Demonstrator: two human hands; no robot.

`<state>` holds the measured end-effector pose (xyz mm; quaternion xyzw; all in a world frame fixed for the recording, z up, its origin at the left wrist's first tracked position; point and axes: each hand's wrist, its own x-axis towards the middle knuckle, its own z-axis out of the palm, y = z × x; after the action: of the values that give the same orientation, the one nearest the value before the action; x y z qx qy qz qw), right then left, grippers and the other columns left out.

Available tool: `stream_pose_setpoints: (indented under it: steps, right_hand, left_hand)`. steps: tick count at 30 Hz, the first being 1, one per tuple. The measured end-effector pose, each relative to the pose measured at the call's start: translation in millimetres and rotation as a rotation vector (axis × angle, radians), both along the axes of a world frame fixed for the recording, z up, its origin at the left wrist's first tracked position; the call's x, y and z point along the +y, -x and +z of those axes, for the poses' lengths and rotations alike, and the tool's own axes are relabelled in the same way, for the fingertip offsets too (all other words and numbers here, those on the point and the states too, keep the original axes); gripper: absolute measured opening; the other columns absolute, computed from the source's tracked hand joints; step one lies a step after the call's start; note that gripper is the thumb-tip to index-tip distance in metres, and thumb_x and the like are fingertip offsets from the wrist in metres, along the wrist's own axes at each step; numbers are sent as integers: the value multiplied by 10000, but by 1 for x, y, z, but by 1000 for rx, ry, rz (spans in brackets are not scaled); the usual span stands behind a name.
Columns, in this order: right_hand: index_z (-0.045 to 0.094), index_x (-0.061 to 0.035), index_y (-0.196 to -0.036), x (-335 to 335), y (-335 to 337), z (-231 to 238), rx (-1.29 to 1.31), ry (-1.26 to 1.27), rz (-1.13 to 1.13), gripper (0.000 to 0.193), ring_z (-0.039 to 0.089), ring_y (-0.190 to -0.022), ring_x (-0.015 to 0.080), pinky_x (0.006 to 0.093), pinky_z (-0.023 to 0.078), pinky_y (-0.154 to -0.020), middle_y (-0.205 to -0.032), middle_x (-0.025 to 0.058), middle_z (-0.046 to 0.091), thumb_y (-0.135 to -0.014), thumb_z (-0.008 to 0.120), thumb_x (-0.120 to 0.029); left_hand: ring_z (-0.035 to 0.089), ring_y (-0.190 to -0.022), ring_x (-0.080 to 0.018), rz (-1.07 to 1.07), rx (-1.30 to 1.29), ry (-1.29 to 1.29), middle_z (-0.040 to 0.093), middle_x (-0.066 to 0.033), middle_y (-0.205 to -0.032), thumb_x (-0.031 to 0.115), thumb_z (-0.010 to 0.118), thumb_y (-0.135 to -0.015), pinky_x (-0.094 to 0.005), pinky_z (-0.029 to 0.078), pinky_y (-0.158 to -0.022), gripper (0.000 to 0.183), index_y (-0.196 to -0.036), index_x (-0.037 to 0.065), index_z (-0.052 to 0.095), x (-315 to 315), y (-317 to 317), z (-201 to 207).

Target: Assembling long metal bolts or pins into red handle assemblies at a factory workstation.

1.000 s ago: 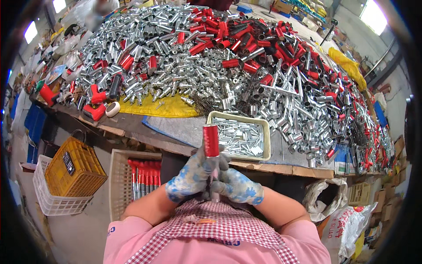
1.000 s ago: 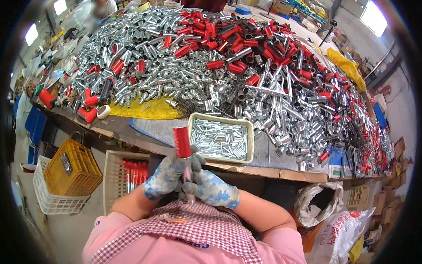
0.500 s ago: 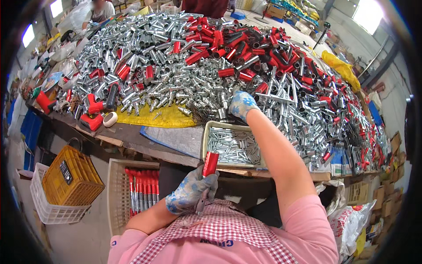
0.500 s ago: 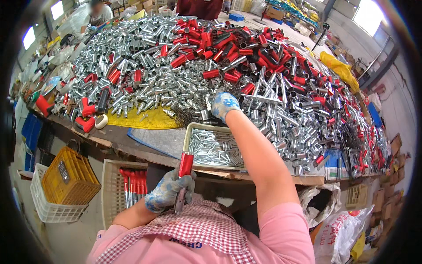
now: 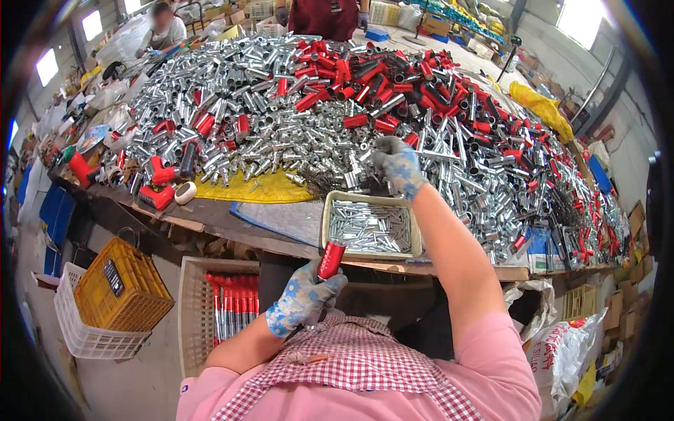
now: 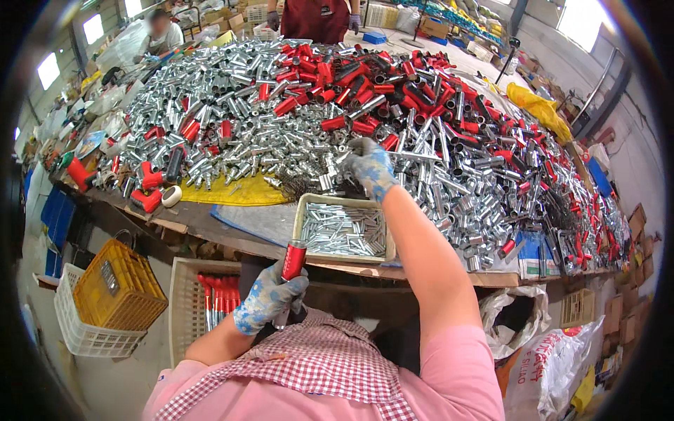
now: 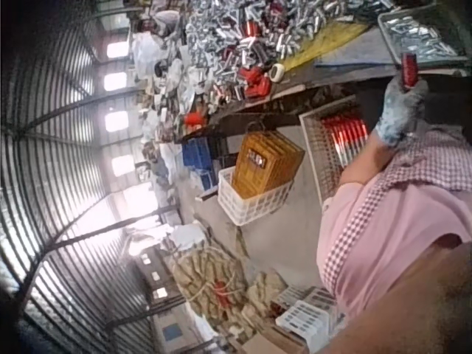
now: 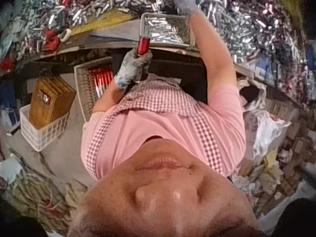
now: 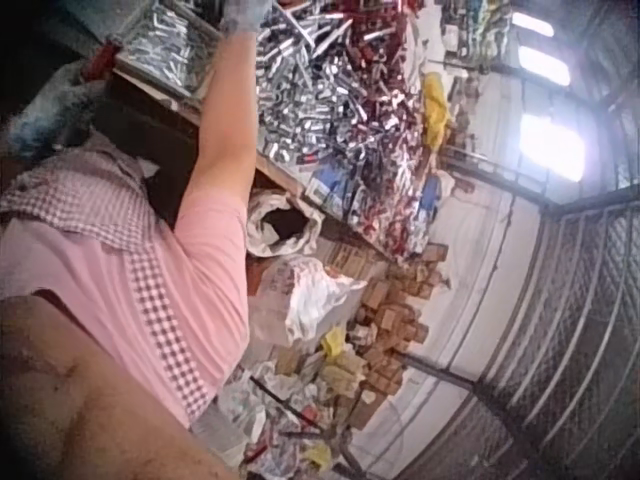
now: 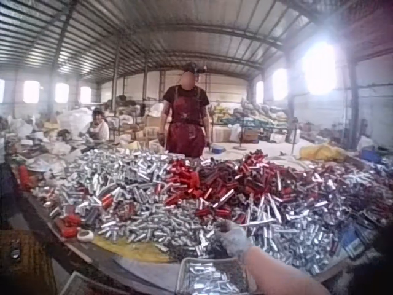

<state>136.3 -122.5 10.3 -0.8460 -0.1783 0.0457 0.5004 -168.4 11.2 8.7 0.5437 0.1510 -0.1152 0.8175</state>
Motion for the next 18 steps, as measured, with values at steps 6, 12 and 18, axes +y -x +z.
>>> stream_pose_setpoints:
  steps: [6, 12, 18]
  right_hand:
    - [633, -27, -1023, -53, 34, 30, -137, 70, 50, 188, 629, -717, 135, 290, 516, -667, -796, 83, 662, -838, 600, -44]
    - [644, 2, -1040, -73, 103, 58, 144, -399, 192, 218, 632, -763, 137, 274, 526, -710, -840, 68, 660, -830, 585, 15]
    - [616, -45, -1057, -56, 155, 70, -297, -45, 772, 257, 605, -1013, 336, 410, 478, -892, -1049, 154, 632, -801, 632, -56]
  left_hand:
    - [513, -557, -82, -6, -3, -357, 568, -19, -712, 217, 725, -829, -257, 418, -501, 317, -1011, 15, 562, 11, -9, 10]
    - [563, -613, -147, -40, -257, -773, 589, -73, -712, 168, 743, -790, -298, 466, -575, 288, -985, 22, 590, 8, -24, 1]
    - [669, -724, -282, -131, -461, -1056, 662, -174, -788, 237, 786, -741, -375, 515, -674, 341, -964, 18, 649, 1, -45, 19]
